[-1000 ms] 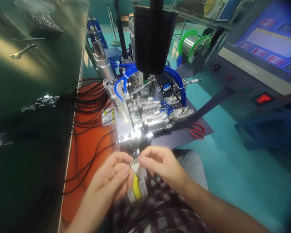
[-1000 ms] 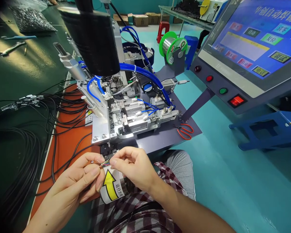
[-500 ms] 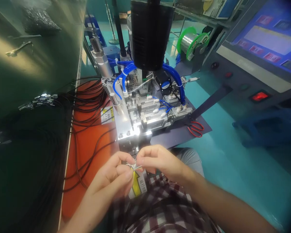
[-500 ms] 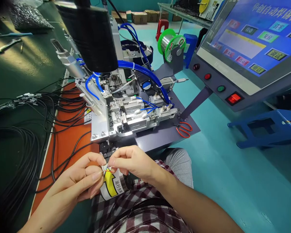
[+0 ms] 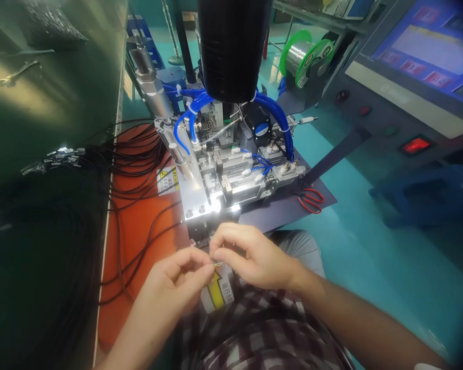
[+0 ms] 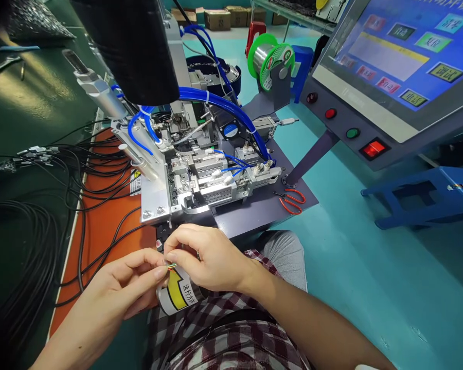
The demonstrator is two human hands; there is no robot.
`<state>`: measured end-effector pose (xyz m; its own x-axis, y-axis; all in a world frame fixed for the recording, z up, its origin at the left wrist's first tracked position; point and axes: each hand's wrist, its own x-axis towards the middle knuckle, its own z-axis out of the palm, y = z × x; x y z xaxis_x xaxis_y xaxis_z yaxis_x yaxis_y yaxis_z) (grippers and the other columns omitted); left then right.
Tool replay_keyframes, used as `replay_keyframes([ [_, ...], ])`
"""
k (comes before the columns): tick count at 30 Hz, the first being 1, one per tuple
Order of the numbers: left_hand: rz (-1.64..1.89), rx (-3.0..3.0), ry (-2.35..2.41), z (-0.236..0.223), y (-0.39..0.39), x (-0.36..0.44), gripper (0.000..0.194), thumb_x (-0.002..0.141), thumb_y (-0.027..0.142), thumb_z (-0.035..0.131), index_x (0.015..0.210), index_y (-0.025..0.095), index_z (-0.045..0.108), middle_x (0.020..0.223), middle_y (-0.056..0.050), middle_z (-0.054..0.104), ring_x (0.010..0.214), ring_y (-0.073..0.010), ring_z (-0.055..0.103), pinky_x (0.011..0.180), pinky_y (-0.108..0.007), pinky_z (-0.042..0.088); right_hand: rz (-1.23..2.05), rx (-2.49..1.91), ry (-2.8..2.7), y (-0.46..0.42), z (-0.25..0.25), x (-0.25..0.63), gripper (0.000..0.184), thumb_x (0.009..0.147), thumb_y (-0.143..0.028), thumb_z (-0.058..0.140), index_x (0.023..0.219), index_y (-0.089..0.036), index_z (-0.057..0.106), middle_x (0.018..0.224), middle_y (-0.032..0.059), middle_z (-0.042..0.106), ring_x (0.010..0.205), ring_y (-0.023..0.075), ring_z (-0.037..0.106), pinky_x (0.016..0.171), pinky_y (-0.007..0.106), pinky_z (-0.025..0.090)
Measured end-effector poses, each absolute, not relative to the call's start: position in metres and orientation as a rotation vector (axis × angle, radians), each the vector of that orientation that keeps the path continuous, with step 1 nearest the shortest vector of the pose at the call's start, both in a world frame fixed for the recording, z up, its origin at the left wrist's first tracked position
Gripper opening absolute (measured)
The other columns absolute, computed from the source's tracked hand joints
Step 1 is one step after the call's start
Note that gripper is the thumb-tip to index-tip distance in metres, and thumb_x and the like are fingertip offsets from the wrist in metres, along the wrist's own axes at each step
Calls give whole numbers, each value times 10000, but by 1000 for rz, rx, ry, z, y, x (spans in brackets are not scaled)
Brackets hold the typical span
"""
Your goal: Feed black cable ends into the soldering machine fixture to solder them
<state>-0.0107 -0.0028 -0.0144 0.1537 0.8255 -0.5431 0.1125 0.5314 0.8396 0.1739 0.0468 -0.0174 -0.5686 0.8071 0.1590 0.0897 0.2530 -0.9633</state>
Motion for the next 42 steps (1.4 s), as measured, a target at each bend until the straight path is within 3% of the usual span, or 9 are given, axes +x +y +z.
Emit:
replay_keyframes([
  [3,679,832,1387,-18,-5,-10,379,746,553,736,792,189,639,444,127,280,431,-52,222,462,-196,247,1484,-977,-1664,44,-20,171,99,905,-162,568,818,-171,614,797,-1,626,723,126,552,687,249,440],
  [7,713,786,1403,-18,-7,-10,406,726,575,751,808,190,653,442,135,254,422,-47,201,454,-193,255,1608,-1158,-1488,35,-24,172,108,871,-256,629,824,-161,650,726,-8,610,618,111,500,571,238,404],
  [14,741,765,1406,-15,-6,-8,369,735,544,764,777,199,639,420,121,302,409,-55,295,453,-183,303,1694,-1216,-1286,26,-21,161,112,784,-240,674,740,-143,642,602,-39,534,521,76,416,485,205,338],
  [22,851,632,1366,-15,-5,-4,364,715,511,782,772,190,620,520,83,474,401,-23,271,423,-176,221,1914,-1186,-1052,27,-23,154,158,766,-292,660,726,-163,579,540,-63,506,448,66,411,431,189,328],
  [32,876,649,1326,-14,-9,-3,297,801,447,724,865,180,611,557,48,610,386,-24,313,456,-190,288,1860,-1206,-1061,25,-23,152,110,774,-212,604,693,-184,536,437,-103,432,399,56,366,401,173,268],
  [38,814,644,1362,-15,-5,-3,382,776,509,715,679,170,569,440,81,478,381,-21,230,442,-196,230,1792,-1183,-1145,27,-24,153,107,804,-185,612,721,-188,545,480,-106,422,427,58,352,416,187,273],
  [42,762,606,1398,-13,0,-2,412,731,526,733,623,179,540,401,94,424,364,-24,199,425,-207,205,1807,-1185,-1180,30,-23,156,92,816,-209,628,750,-176,574,601,-68,491,490,64,377,441,194,295],
])
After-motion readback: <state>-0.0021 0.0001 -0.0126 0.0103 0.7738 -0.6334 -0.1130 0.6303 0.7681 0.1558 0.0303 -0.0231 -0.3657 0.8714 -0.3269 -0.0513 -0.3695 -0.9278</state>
